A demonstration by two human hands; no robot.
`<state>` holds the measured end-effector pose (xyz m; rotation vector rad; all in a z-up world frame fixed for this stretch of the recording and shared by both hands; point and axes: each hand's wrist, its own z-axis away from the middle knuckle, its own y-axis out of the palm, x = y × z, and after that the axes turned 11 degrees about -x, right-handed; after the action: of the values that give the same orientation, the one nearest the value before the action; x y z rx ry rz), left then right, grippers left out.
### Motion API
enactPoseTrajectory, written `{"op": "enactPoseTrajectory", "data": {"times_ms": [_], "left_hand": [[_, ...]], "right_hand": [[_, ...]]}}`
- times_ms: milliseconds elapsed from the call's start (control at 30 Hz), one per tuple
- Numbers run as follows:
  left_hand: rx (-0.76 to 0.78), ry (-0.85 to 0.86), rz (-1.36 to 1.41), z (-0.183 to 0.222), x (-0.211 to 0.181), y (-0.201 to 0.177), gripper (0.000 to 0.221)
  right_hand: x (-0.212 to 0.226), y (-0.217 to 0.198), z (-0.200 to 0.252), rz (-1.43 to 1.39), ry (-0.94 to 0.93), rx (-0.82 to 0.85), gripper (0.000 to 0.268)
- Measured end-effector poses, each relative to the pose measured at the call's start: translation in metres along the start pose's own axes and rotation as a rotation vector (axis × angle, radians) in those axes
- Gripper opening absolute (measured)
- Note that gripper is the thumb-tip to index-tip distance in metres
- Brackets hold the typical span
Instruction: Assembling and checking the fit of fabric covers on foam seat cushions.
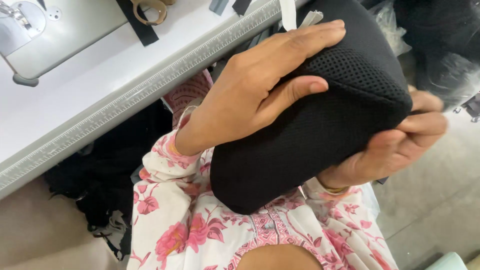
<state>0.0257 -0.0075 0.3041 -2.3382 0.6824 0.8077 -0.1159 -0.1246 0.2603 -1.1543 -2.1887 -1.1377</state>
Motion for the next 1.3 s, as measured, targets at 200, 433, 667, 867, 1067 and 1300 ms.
{"op": "enactPoseTrajectory", "data": {"times_ms": [200, 433, 667, 867, 1067, 1300], "left_hand": [[-0.036, 0.043, 0.056, -0.001, -0.015, -0.003, 0.043], [-0.151, 0.135, -0.021, 0.014, -0.001, -0.007, 0.023], [-0.143, 0.164, -0.056, 0.02, -0.002, 0.009, 0.017], [-0.174, -0.048, -0.069, 0.044, 0.032, 0.015, 0.017], [-0.143, -0.105, -0.095, 0.039, 0.041, 0.009, 0.015], [0.022, -0.181, 0.054, 0.03, 0.051, -0.002, 0.018]], "right_hand": [[0.019, 0.004, -0.054, 0.204, -0.116, 0.379, 0.061], [0.011, -0.006, -0.06, 0.181, -0.053, 0.606, 0.08], [-0.039, -0.028, -0.048, -0.02, 0.124, 0.859, 0.067], [-0.109, -0.041, -0.014, -0.383, 0.71, 0.654, 0.043], [-0.104, -0.033, -0.014, -0.04, 0.416, 0.725, 0.033], [-0.105, -0.03, 0.01, -0.162, 0.61, 0.425, 0.026]]}}
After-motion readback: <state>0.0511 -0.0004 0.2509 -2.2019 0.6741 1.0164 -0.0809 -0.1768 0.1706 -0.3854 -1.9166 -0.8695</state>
